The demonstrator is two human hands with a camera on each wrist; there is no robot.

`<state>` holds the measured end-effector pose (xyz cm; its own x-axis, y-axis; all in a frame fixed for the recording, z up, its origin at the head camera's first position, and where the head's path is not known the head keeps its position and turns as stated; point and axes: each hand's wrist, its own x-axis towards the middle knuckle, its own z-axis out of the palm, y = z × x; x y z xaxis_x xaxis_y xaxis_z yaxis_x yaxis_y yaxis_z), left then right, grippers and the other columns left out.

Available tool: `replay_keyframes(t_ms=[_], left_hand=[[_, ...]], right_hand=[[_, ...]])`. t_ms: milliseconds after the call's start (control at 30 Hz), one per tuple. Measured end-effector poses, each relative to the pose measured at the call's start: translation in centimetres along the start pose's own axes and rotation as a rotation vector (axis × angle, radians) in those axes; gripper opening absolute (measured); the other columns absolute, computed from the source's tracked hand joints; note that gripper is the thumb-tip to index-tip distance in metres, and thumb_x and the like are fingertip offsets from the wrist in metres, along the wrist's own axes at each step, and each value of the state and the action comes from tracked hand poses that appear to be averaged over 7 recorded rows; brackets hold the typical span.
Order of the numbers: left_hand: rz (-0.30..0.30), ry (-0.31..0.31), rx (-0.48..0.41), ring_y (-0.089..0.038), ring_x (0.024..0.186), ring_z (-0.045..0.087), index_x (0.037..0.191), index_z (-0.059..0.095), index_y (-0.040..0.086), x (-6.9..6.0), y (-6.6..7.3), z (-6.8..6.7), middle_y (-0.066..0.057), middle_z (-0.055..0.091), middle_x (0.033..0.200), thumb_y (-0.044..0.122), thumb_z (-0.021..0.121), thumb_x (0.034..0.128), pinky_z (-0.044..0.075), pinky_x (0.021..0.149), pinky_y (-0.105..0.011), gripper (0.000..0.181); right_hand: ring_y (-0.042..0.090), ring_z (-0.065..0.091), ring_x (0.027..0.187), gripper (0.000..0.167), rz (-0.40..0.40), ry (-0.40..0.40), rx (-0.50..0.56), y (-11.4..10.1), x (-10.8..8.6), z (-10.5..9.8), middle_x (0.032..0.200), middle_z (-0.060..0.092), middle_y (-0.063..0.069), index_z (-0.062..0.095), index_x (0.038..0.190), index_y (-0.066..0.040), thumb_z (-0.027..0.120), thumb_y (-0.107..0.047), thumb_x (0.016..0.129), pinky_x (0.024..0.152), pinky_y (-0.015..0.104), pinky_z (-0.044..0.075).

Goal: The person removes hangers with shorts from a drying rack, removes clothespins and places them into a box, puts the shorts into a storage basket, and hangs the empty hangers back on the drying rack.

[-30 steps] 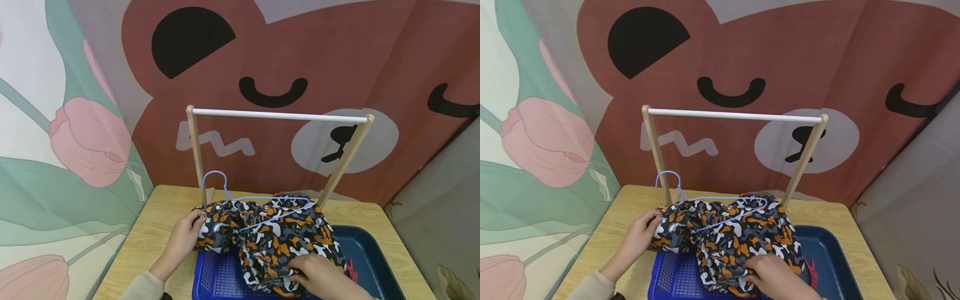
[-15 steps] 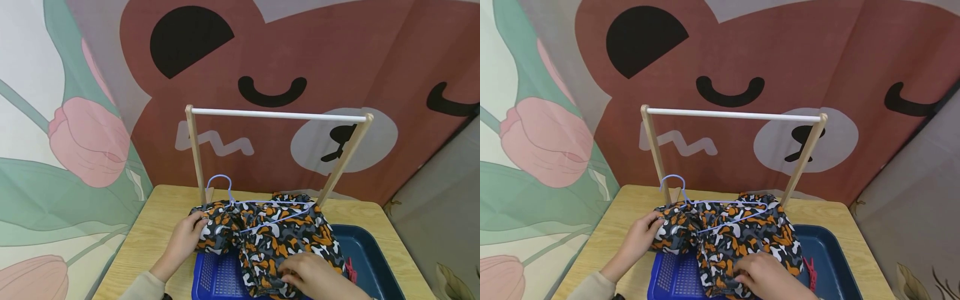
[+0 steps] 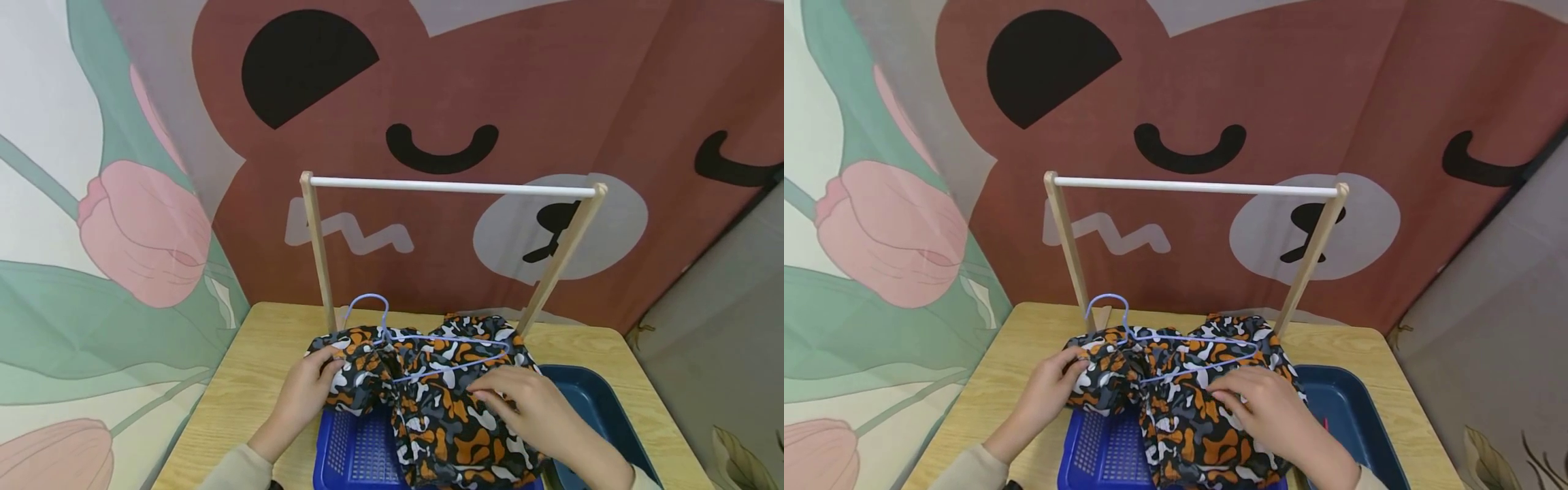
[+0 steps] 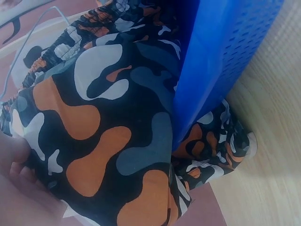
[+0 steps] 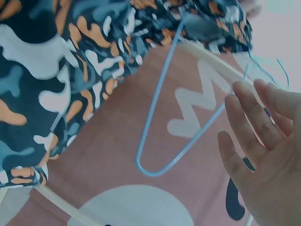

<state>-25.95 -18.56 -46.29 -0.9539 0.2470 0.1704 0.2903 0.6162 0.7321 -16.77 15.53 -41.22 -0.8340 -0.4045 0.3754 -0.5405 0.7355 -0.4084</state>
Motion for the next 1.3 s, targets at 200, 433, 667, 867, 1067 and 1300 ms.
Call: replay_keyframes(t_ms=[200, 433, 667, 867, 1067, 1300], left_hand=[[0.059, 0.004, 0.05, -0.012, 0.07, 0.053, 0.095, 0.07, 0.011, -0.1, 0.2, 0.2, 0.002, 0.067, 0.084, 0.009, 0.067, 0.0937, 0.044, 0.062, -0.032, 0.004], [0.087, 0.018, 0.07, -0.015, 0.08, 0.062, 0.095, 0.071, 0.011, -0.1, 0.4, 0.5, -0.001, 0.07, 0.09, 0.009, 0.069, 0.0923, 0.048, 0.066, -0.036, 0.005], [0.103, 0.018, 0.073, -0.011, 0.073, 0.057, 0.094, 0.071, 0.013, -0.1, 1.1, 0.3, 0.003, 0.068, 0.085, 0.01, 0.069, 0.0922, 0.045, 0.062, -0.031, 0.004], [0.099, 0.014, 0.088, -0.01, 0.063, 0.045, 0.09, 0.068, 0.012, -0.1, 1.6, 0.1, 0.006, 0.056, 0.074, 0.015, 0.067, 0.0947, 0.039, 0.057, -0.027, 0.005], [0.128, 0.032, 0.096, -0.008, 0.064, 0.047, 0.09, 0.069, 0.013, -0.2, 1.7, 0.0, 0.007, 0.061, 0.077, 0.014, 0.069, 0.0933, 0.039, 0.057, -0.027, 0.003], [0.114, 0.032, 0.083, -0.01, 0.067, 0.052, 0.09, 0.069, 0.015, -0.4, 2.0, -0.1, 0.007, 0.062, 0.077, 0.01, 0.07, 0.0917, 0.042, 0.058, -0.029, 0.006]], right_hand=[[0.006, 0.066, 0.089, 0.03, 0.07, 0.131, -0.055, 0.5, 0.6, -0.8, 0.099, 0.069, -0.016, 0.074, 0.101, -0.027, 0.079, -0.004, 0.082, 0.07, 0.03, 0.055], [0.019, 0.062, 0.11, 0.04, 0.106, 0.161, -0.086, 1.4, 0.9, -0.5, 0.123, 0.065, -0.003, 0.07, 0.119, -0.021, 0.078, -0.004, 0.084, 0.078, 0.041, 0.055], [0.033, 0.052, 0.125, 0.049, 0.213, 0.04, -0.081, 2.3, 1.0, 0.4, 0.14, 0.054, 0.008, 0.059, 0.134, -0.015, 0.076, -0.015, 0.088, 0.094, 0.058, 0.045], [0.032, 0.061, 0.113, 0.039, 0.293, 0.021, -0.058, 2.3, 0.9, 1.2, 0.127, 0.064, 0.005, 0.065, 0.127, -0.018, 0.075, -0.015, 0.09, 0.087, 0.054, 0.051], [0.013, 0.064, 0.087, 0.019, 0.385, 0.02, -0.029, 2.2, 1.0, 1.8, 0.103, 0.068, -0.008, 0.072, 0.108, -0.021, 0.075, -0.016, 0.089, 0.07, 0.036, 0.052], [0.007, 0.06, 0.078, 0.012, 0.501, 0.091, 0.155, 1.7, 1.1, 1.9, 0.091, 0.066, -0.009, 0.073, 0.094, -0.02, 0.075, -0.009, 0.088, 0.067, 0.029, 0.051]])
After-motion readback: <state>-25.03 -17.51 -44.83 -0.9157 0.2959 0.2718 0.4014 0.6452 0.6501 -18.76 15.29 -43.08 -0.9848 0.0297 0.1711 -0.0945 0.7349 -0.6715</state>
